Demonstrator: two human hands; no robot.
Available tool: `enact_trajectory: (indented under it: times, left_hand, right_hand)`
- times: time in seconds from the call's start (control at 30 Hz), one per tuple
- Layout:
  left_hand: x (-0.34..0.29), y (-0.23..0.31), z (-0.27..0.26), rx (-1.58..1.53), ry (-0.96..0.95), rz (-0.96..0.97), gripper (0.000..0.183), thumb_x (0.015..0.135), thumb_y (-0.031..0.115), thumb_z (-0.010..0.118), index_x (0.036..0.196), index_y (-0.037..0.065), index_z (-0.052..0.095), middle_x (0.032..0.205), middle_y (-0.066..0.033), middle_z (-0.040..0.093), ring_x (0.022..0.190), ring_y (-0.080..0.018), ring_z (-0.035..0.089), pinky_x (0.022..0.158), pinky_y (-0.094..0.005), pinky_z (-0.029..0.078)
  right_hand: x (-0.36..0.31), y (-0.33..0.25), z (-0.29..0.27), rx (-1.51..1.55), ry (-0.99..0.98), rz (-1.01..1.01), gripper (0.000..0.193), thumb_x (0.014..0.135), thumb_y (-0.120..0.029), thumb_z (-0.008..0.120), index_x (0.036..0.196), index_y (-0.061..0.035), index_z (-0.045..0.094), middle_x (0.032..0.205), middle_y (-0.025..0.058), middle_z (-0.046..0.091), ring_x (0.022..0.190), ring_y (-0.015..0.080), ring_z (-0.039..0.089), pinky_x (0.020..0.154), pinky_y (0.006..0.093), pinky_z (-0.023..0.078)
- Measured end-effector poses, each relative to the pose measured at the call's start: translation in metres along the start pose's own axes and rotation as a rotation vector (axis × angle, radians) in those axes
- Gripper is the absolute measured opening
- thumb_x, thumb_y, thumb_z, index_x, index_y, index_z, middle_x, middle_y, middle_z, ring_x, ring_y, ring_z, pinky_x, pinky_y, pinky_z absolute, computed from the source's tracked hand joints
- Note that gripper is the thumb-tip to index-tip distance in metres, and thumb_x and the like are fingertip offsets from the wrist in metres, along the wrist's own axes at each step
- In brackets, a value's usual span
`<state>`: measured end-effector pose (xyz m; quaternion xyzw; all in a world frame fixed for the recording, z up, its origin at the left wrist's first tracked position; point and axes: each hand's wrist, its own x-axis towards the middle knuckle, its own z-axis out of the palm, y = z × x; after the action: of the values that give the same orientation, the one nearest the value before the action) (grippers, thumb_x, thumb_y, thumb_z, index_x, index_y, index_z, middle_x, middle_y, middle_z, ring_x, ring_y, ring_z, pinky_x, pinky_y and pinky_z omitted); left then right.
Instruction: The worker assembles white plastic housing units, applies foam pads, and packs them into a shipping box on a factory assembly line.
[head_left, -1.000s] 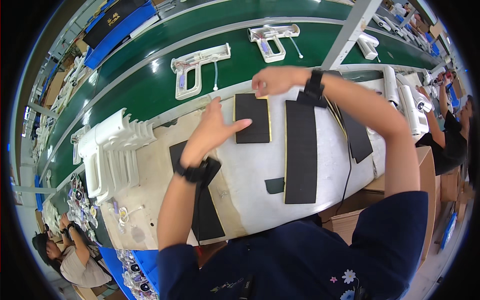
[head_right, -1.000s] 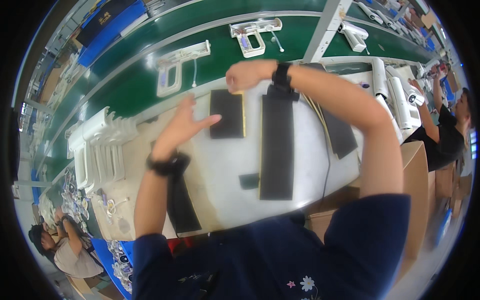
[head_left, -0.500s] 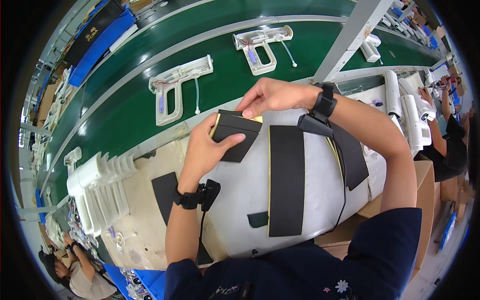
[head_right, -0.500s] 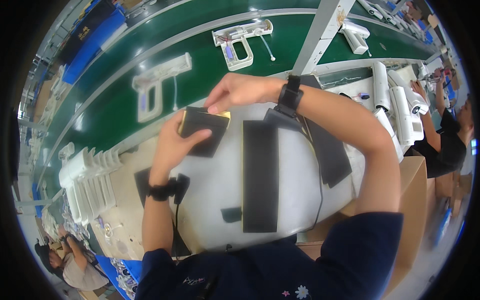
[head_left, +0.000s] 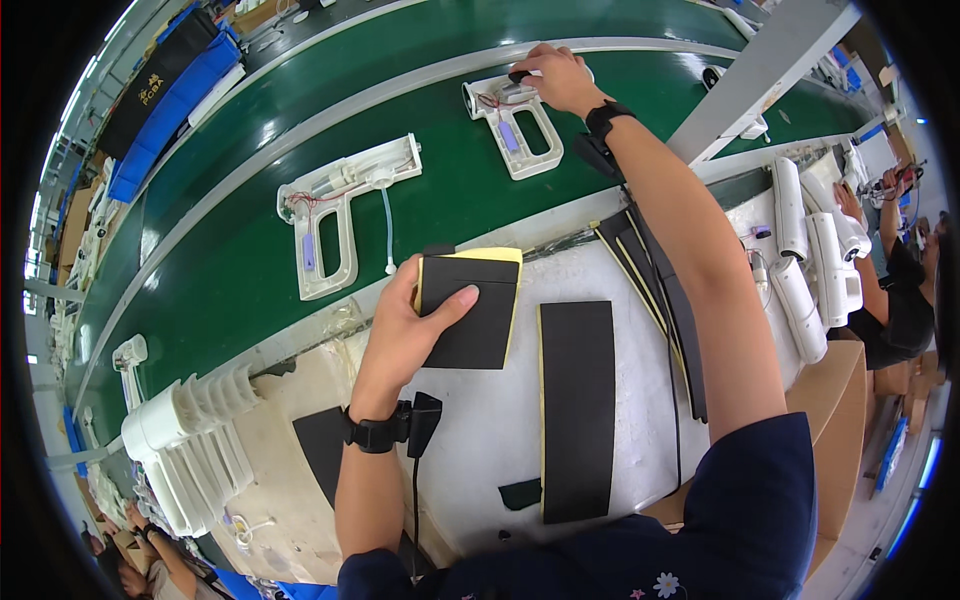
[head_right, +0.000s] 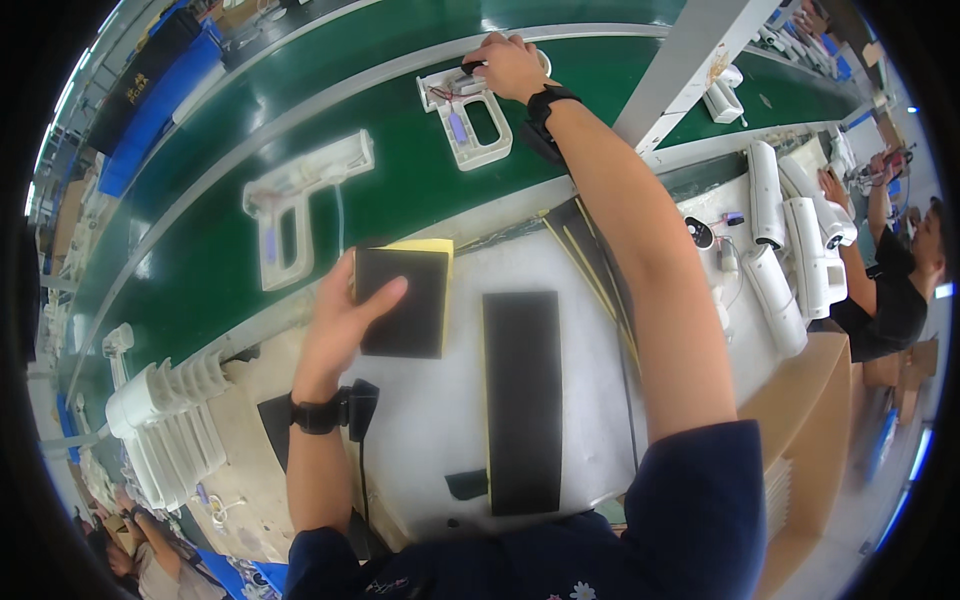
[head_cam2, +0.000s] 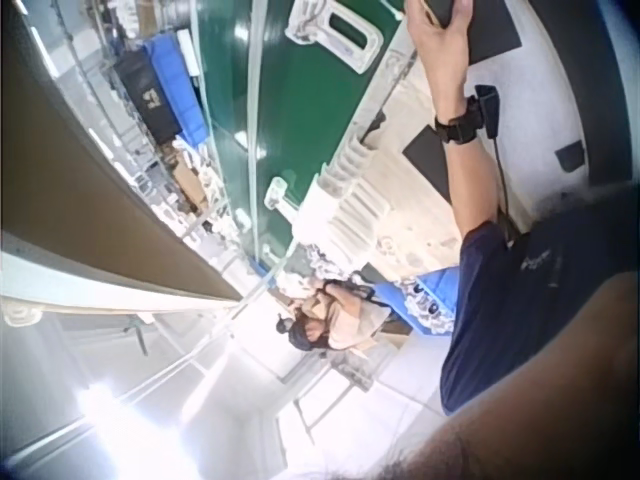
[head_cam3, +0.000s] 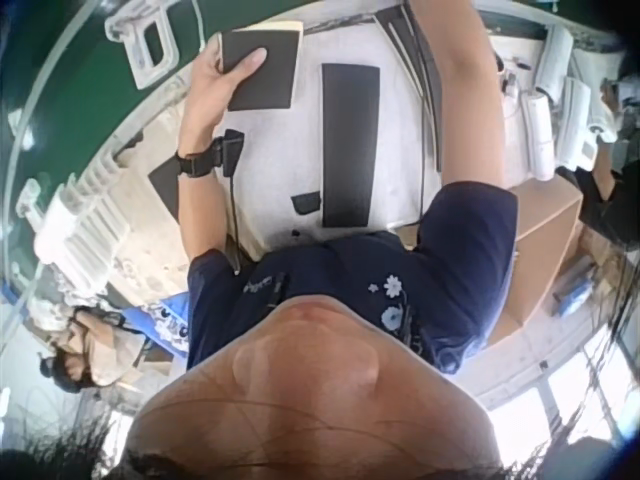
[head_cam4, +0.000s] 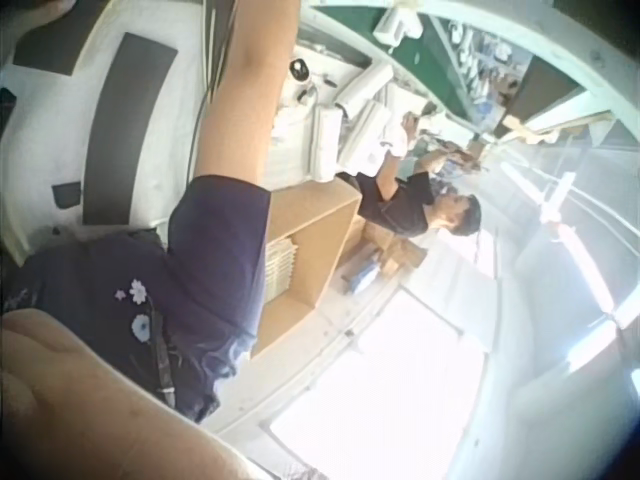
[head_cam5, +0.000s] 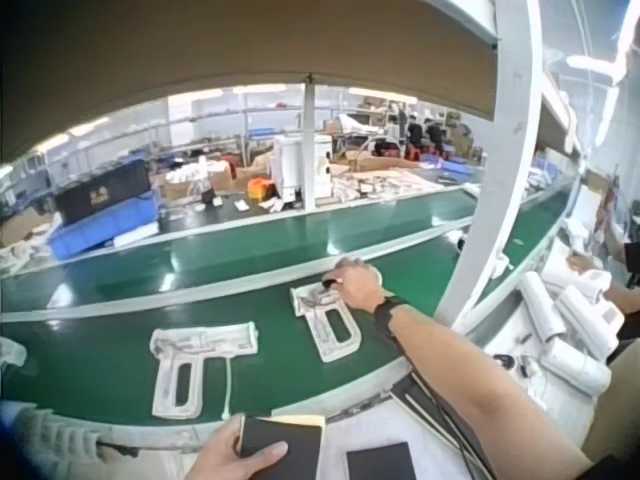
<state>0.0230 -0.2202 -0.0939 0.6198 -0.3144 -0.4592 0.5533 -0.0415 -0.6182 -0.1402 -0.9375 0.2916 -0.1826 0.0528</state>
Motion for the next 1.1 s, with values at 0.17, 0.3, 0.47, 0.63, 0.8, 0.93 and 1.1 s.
enact_trajectory:
  times: [0.17, 0.3, 0.47, 0.63, 0.8, 0.93, 1.1]
  left_hand:
    - [-0.007, 0.007, -0.001, -0.052, -0.006, -0.016, 0.039, 0.087, 0.012, 0.073, 0.121, 0.001, 0.056, 0.107, -0.0065, 0.066, 0.093, -0.0123, 0.063, 0.082, -0.0263, 0.052]
    - [-0.019, 0.007, -0.008, -0.055, 0.011, 0.031, 0.038, 0.088, 0.01, 0.072, 0.122, 0.001, 0.056, 0.107, -0.0051, 0.066, 0.094, -0.0112, 0.063, 0.083, -0.0255, 0.052]
    - [-0.055, 0.022, -0.02, -0.18, 0.091, 0.055, 0.038, 0.088, 0.01, 0.071, 0.123, 0.001, 0.056, 0.11, -0.0049, 0.066, 0.095, -0.0109, 0.062, 0.085, -0.0254, 0.051]
    - [-0.105, 0.027, -0.023, -0.112, 0.114, 0.096, 0.039, 0.089, 0.011, 0.071, 0.123, 0.0, 0.055, 0.112, -0.0045, 0.064, 0.099, -0.0104, 0.06, 0.088, -0.0254, 0.048]
    - [-0.185, 0.021, -0.058, -0.152, 0.258, 0.139, 0.037, 0.089, 0.009, 0.069, 0.123, 0.001, 0.055, 0.109, -0.0056, 0.065, 0.097, -0.0119, 0.062, 0.086, -0.0264, 0.051]
    - [-0.234, 0.012, -0.072, -0.23, 0.357, 0.127, 0.037, 0.09, 0.007, 0.067, 0.124, -0.001, 0.054, 0.11, -0.0084, 0.066, 0.098, -0.0138, 0.064, 0.086, -0.0269, 0.051]
    - [-0.271, -0.001, -0.065, -0.257, 0.381, 0.136, 0.038, 0.09, 0.007, 0.067, 0.125, -0.002, 0.053, 0.112, -0.0095, 0.066, 0.098, -0.0143, 0.063, 0.087, -0.0275, 0.051]
  right_hand:
    - [-0.01, 0.006, -0.005, -0.033, -0.014, 0.058, 0.032, 0.086, -0.026, 0.067, 0.118, -0.028, 0.069, 0.128, 0.0048, 0.056, 0.12, 0.0353, 0.048, 0.104, 0.0519, 0.034]
    - [-0.02, -0.012, -0.013, -0.097, 0.098, 0.059, 0.055, 0.086, -0.032, 0.068, 0.136, -0.0176, 0.055, 0.13, 0.0139, 0.055, 0.12, 0.04, 0.049, 0.1, 0.0547, 0.039]
    - [-0.075, -0.089, -0.011, -0.111, -0.315, 0.438, 0.116, 0.072, -0.067, 0.067, 0.151, -0.0002, 0.014, 0.126, 0.0328, 0.05, 0.118, 0.0454, 0.051, 0.096, 0.0514, 0.045]
    - [-0.082, -0.095, -0.023, -0.037, -0.085, 0.458, 0.106, 0.075, -0.054, 0.067, 0.149, 0.0, 0.014, 0.124, 0.0349, 0.049, 0.117, 0.0467, 0.049, 0.096, 0.0501, 0.045]
    - [-0.121, -0.132, -0.069, 0.085, 0.036, 0.235, 0.096, 0.075, -0.052, 0.069, 0.142, 0.001, 0.025, 0.119, 0.0363, 0.052, 0.114, 0.0508, 0.05, 0.095, 0.0514, 0.045]
    - [-0.189, -0.201, -0.111, 0.199, 0.069, -0.007, 0.089, 0.077, -0.042, 0.072, 0.141, 0.003, 0.028, 0.121, 0.0344, 0.053, 0.115, 0.0472, 0.051, 0.1, 0.0486, 0.041]
    - [-0.281, -0.279, -0.122, 0.27, -0.023, -0.143, 0.081, 0.077, -0.034, 0.073, 0.138, 0.0032, 0.033, 0.116, 0.0301, 0.053, 0.105, 0.0437, 0.052, 0.093, 0.0475, 0.044]
